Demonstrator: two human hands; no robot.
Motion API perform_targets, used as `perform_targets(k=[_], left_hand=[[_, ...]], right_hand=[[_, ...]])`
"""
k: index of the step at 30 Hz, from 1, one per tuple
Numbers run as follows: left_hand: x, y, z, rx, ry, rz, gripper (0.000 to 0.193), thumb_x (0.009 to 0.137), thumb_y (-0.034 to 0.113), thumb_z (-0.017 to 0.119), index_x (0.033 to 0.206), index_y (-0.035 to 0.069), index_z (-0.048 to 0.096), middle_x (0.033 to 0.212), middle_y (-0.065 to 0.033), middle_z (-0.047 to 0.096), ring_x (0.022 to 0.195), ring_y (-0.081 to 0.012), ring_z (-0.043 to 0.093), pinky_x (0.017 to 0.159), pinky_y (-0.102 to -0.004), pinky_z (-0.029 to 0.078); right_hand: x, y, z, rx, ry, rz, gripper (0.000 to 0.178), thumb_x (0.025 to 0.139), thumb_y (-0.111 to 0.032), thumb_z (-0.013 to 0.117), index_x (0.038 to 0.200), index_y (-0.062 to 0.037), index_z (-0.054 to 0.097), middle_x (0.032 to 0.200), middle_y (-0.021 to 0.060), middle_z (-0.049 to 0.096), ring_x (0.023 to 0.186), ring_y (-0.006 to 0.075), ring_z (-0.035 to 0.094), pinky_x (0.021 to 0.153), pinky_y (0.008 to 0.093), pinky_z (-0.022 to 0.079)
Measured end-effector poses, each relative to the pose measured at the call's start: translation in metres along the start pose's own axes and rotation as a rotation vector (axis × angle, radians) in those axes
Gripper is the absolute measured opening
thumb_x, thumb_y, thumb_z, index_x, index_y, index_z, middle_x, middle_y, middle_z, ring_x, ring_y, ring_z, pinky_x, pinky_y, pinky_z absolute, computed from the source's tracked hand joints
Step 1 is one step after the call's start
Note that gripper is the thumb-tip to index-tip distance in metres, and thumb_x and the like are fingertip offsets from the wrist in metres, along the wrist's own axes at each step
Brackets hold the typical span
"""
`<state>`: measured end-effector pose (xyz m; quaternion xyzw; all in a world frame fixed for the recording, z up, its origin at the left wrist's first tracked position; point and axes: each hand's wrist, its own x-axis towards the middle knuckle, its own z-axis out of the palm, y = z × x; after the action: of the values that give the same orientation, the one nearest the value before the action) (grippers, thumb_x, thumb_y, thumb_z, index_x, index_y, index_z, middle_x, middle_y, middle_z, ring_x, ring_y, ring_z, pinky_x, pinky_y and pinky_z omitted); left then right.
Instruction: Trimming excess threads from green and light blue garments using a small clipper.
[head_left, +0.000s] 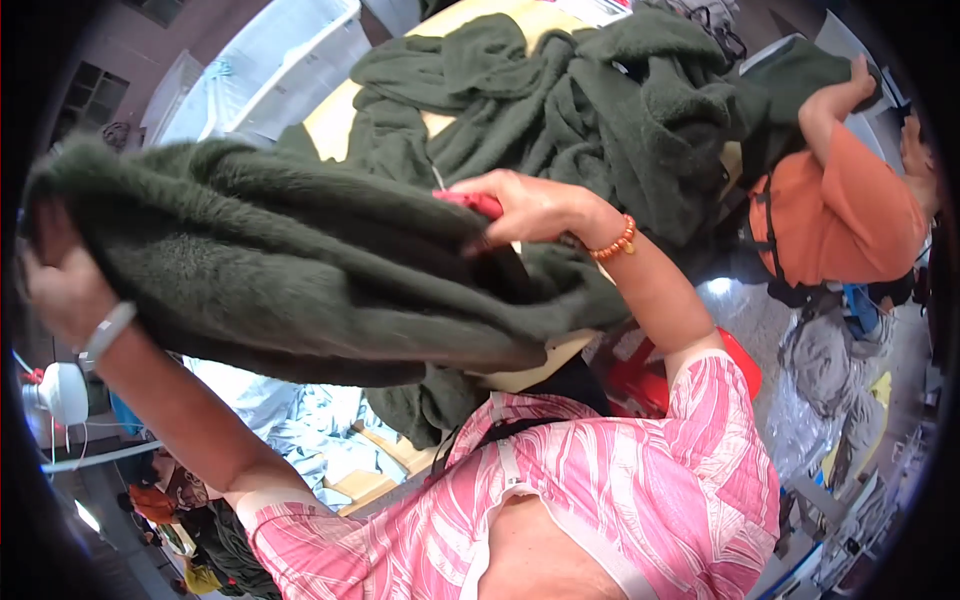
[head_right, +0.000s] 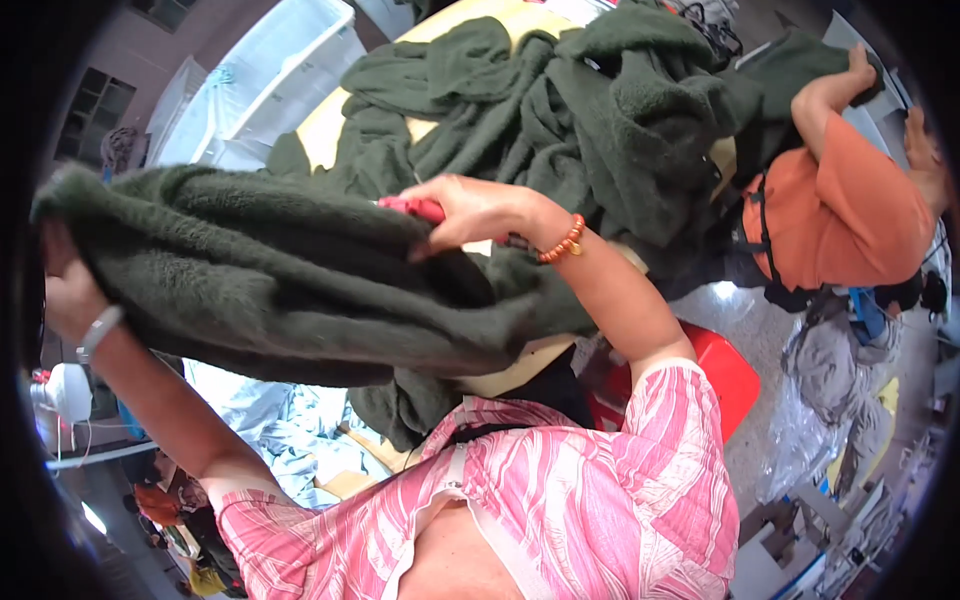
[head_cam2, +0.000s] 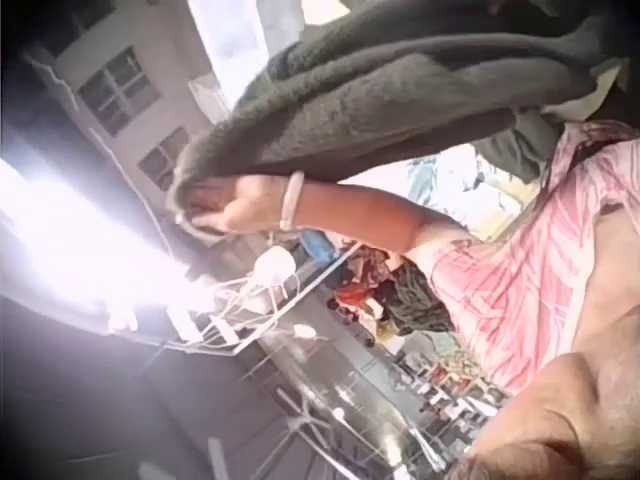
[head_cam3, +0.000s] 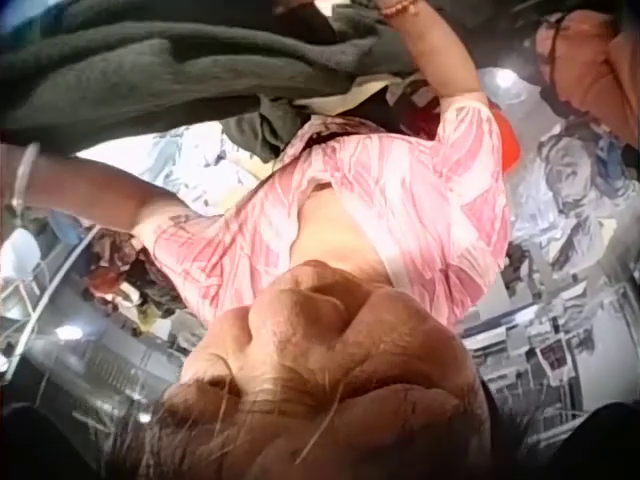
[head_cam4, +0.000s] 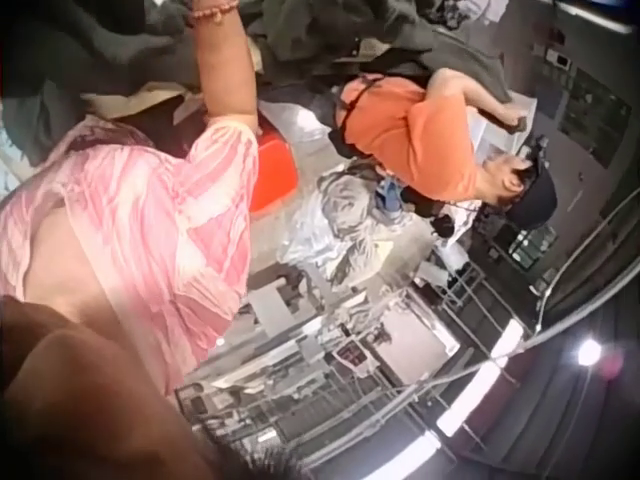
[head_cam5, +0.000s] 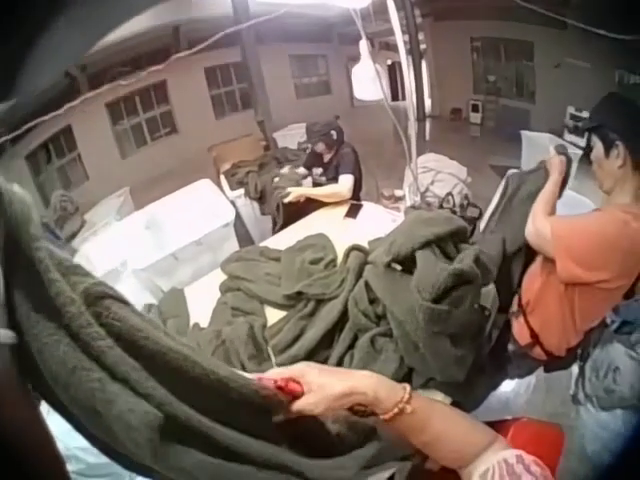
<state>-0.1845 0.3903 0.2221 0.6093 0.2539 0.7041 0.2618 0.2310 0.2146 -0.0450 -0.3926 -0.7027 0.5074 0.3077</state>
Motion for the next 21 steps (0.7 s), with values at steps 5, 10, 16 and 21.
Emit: perform_targets(k=[5, 10, 16, 21], left_hand=[[-0.127, -0.181, -0.204, -0.517, -0.216, -0.976, 0.029, 0.094, 0.023, 0.056, 0.115, 0.004, 0.057, 0.119, -0.0126, 0.059, 0.108, -0.0296, 0.056, 0.095, -0.0387, 0.044], [-0.308, -0.201, -0.01, 0.38, -0.333, -0.783, 0.035, 0.091, 0.021, 0.063, 0.122, 0.006, 0.058, 0.126, -0.0091, 0.058, 0.116, -0.0196, 0.056, 0.092, -0.0339, 0.046], [-0.376, -0.254, 0.107, 0.684, -0.71, -0.475, 0.044, 0.084, 0.028, 0.069, 0.119, 0.004, 0.059, 0.118, -0.017, 0.061, 0.109, -0.033, 0.058, 0.094, -0.0395, 0.045], [-0.375, -0.269, 0.135, 1.239, -1.169, -0.618, 0.046, 0.079, 0.033, 0.072, 0.116, 0.009, 0.061, 0.11, -0.0132, 0.066, 0.109, -0.0344, 0.057, 0.095, -0.0436, 0.042]], right_hand=[[0.001, 0.053, 0.007, -0.321, 0.396, 0.188, 0.055, 0.08, -0.025, 0.073, 0.126, -0.002, 0.054, 0.09, 0.0129, 0.064, 0.082, 0.0165, 0.06, 0.077, 0.03, 0.047], [-0.059, 0.106, 0.023, -0.302, 0.465, 0.356, 0.049, 0.082, -0.026, 0.071, 0.121, -0.0012, 0.057, 0.103, 0.0166, 0.067, 0.091, 0.0243, 0.064, 0.082, 0.0333, 0.048], [-0.082, 0.095, 0.055, -0.289, 0.399, 0.51, 0.04, 0.083, -0.019, 0.07, 0.117, -0.0043, 0.057, 0.093, 0.0163, 0.066, 0.086, 0.0323, 0.064, 0.076, 0.0356, 0.05], [-0.094, 0.091, 0.061, -0.32, 0.451, 0.42, 0.04, 0.084, -0.017, 0.068, 0.12, -0.0041, 0.056, 0.098, 0.0186, 0.065, 0.09, 0.035, 0.063, 0.079, 0.0387, 0.05]])
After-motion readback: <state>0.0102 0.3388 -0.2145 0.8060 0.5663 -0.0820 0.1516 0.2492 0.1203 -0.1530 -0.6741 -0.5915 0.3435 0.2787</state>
